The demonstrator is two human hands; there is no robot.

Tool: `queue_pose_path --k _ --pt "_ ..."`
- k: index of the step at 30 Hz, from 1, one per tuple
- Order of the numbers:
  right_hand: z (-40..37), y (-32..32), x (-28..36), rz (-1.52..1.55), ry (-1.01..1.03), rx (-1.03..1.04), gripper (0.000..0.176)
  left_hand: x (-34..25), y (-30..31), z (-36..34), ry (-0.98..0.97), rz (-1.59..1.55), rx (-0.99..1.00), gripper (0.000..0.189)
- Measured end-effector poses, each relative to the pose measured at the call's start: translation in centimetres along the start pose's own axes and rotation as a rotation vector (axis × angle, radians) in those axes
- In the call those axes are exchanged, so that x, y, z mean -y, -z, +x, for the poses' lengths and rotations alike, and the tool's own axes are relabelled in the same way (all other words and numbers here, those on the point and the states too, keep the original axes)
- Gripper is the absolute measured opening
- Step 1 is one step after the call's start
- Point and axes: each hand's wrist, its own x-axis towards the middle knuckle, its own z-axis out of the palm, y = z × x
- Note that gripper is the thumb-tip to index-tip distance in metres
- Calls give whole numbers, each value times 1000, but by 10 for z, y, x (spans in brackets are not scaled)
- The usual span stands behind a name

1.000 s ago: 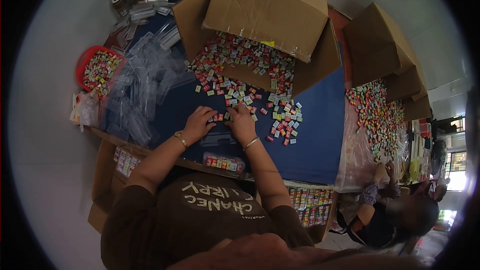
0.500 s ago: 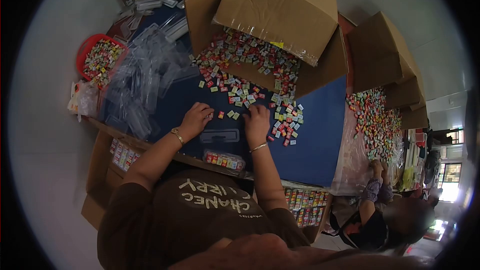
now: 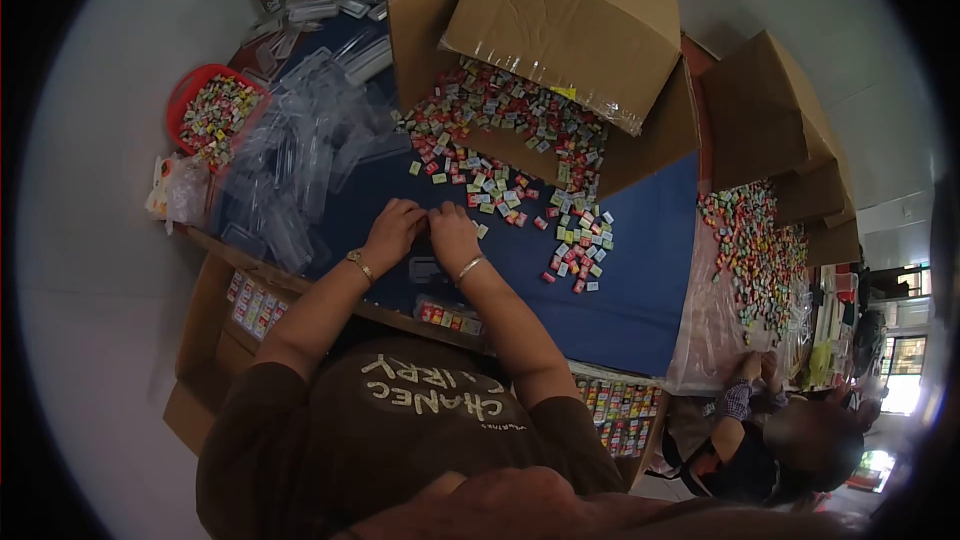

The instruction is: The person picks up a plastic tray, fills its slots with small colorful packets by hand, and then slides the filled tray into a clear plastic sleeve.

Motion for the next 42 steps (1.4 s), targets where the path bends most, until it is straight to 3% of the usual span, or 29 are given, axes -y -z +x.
queue_pose_path --k 2,5,7,9,11,18,23,34,38,42 --pt "-2 3 0 -72 0 70 24 -3 4 -2 -7 -5 21 34" --pt "-14 46 -14 23 -54 -16 31 -5 4 -5 -16 -22 32 38" --pt "-24 52 -28 -21 -207 -4 37 -5 -2 -6 -21 -32 27 41" --pt "-35 41 -49 -44 -226 38 40 -3 -7 -4 -29 -10 78 46" --pt "-41 35 -62 60 -91 -74 42 -7 -7 -2 -33 -32 81 47" --pt "-35 45 -43 141 -130 -21 39 -29 -5 9 -53 61 74 42" --pt "-40 31 -47 199 -31 -66 34 -25 -11 6 -77 68 54 39" --pt "-46 40 -61 221 -66 -75 38 -29 -9 7 -102 49 133 39" --pt "-49 45 -65 363 -91 -46 40 -28 -4 5 -64 -7 140 46" --pt "-52 53 -70 304 -105 -43 41 -13 11 -5 -49 -13 108 53"
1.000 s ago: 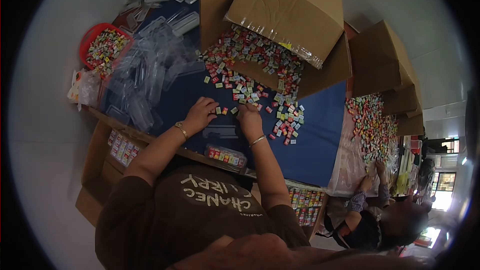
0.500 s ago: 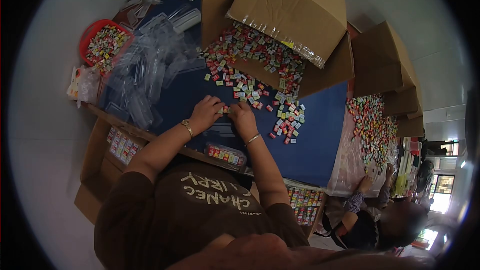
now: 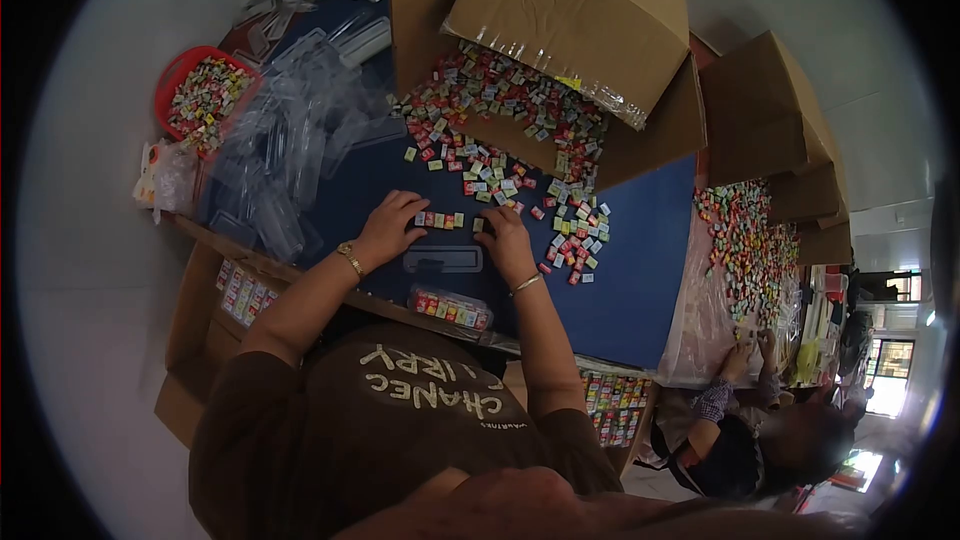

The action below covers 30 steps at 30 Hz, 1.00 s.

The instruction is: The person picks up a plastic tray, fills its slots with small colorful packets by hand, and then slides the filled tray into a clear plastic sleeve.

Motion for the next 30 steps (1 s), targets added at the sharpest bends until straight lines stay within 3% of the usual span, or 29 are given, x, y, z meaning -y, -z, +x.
queue_pose_path --k 9,15,18,24,30 --pt "5 -7 -4 -2 74 29 37 0 -9 3 -21 -20 51 45" --pt "17 6 -16 -29 -90 -120 31 2 -8 2 -31 -76 18 43" --pt "34 7 -17 -198 60 -216 27 4 -8 4 -16 -93 28 43" --pt "28 -3 -1 -165 53 -187 24 -1 -7 4 23 -84 54 41" --pt "7 -18 17 -126 22 -18 36 -6 -9 8 22 -35 46 41"
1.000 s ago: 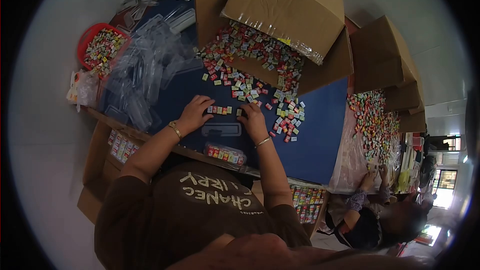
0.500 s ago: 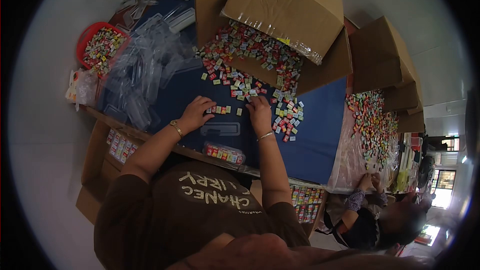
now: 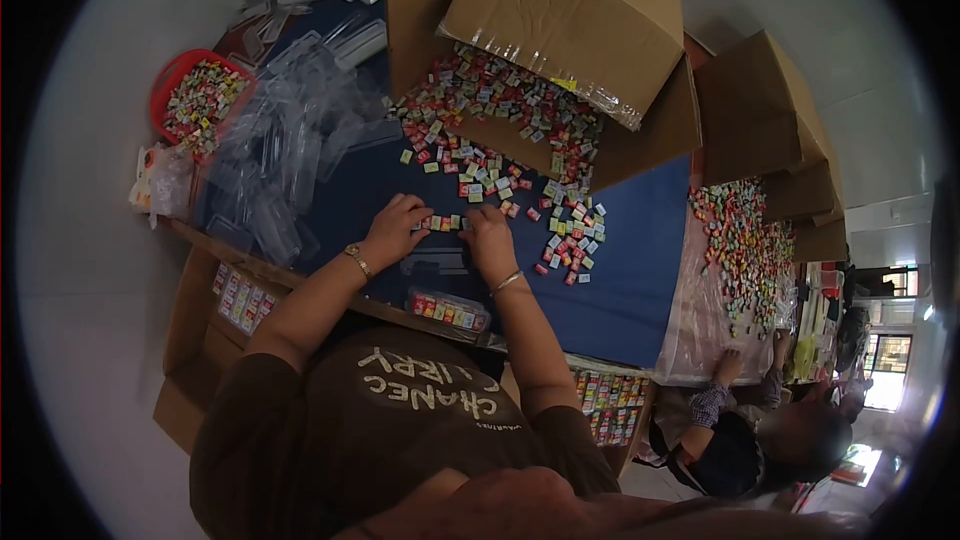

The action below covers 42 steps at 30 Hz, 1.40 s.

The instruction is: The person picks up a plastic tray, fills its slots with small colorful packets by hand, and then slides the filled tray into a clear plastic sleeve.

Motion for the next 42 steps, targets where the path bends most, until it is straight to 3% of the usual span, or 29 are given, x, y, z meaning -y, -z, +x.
queue_pose_path --k 10,13,15,25,30,34,36,40,42 --pt "-9 18 -18 -129 -67 -51 41 6 -1 -4 -29 -17 -17 41" --pt "-9 24 -18 -153 -87 -68 38 4 0 -3 -17 -22 -3 41" --pt "-4 24 -22 -116 -126 -198 31 2 1 -3 -8 -15 2 41" --pt "13 15 -48 -224 -45 -239 16 -26 -14 22 -101 48 -75 44" --pt "8 29 -40 -127 15 -212 17 -29 -37 36 -153 87 28 36" --pt "1 36 -19 -8 58 -171 19 -28 -42 33 -149 69 -4 34" --pt "-1 26 -17 -24 192 -127 25 -30 -39 31 -142 68 -9 39" --pt "1 18 -14 -107 154 -16 33 -27 -18 16 -144 21 -79 46" --pt "0 25 -11 -106 163 8 40 -14 -1 3 -47 -9 -96 52"
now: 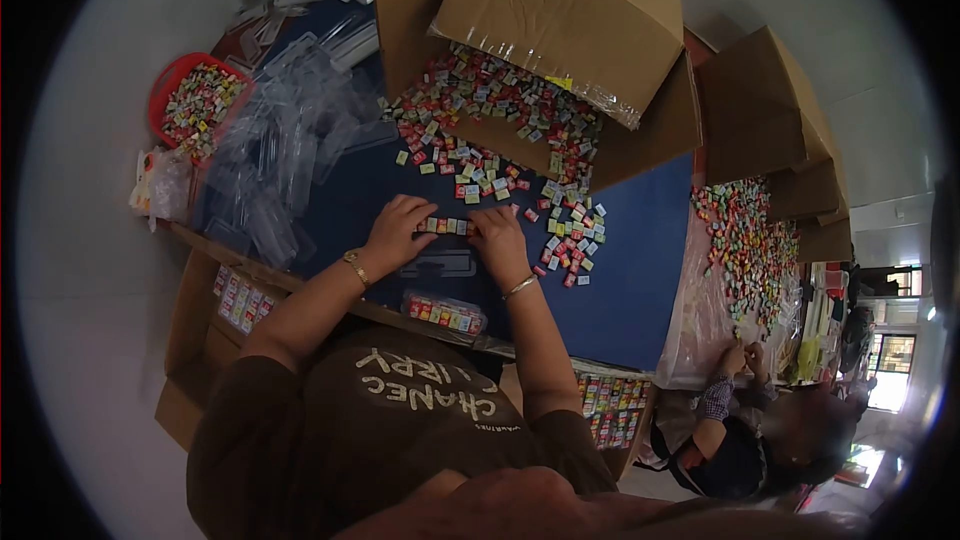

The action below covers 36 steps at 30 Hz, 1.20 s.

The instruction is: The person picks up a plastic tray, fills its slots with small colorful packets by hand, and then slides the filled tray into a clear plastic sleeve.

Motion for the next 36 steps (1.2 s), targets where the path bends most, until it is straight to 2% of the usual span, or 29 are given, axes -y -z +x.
queue_pose_path --k 4,11,16,22,25,27,32,36 --pt "4 3 3 -29 24 29 42 16 21 -13 63 42 82 52" --pt "16 -18 0 -64 112 123 35 21 0 5 -20 -5 124 38" --pt "9 -7 7 -23 137 102 32 7 8 -2 -37 -28 124 31" --pt "-27 11 34 -7 87 249 33 -21 12 -45 -5 -93 152 33" --pt "-37 5 32 101 40 163 33 -21 11 -55 -20 -69 99 33" --pt "-43 6 29 131 -31 70 27 -21 14 -61 -35 -7 22 29" --pt "-43 -4 26 189 -12 33 16 -7 5 -68 -107 17 19 21" --pt "-43 -14 28 215 54 60 11 -22 12 -53 -196 14 -53 18"
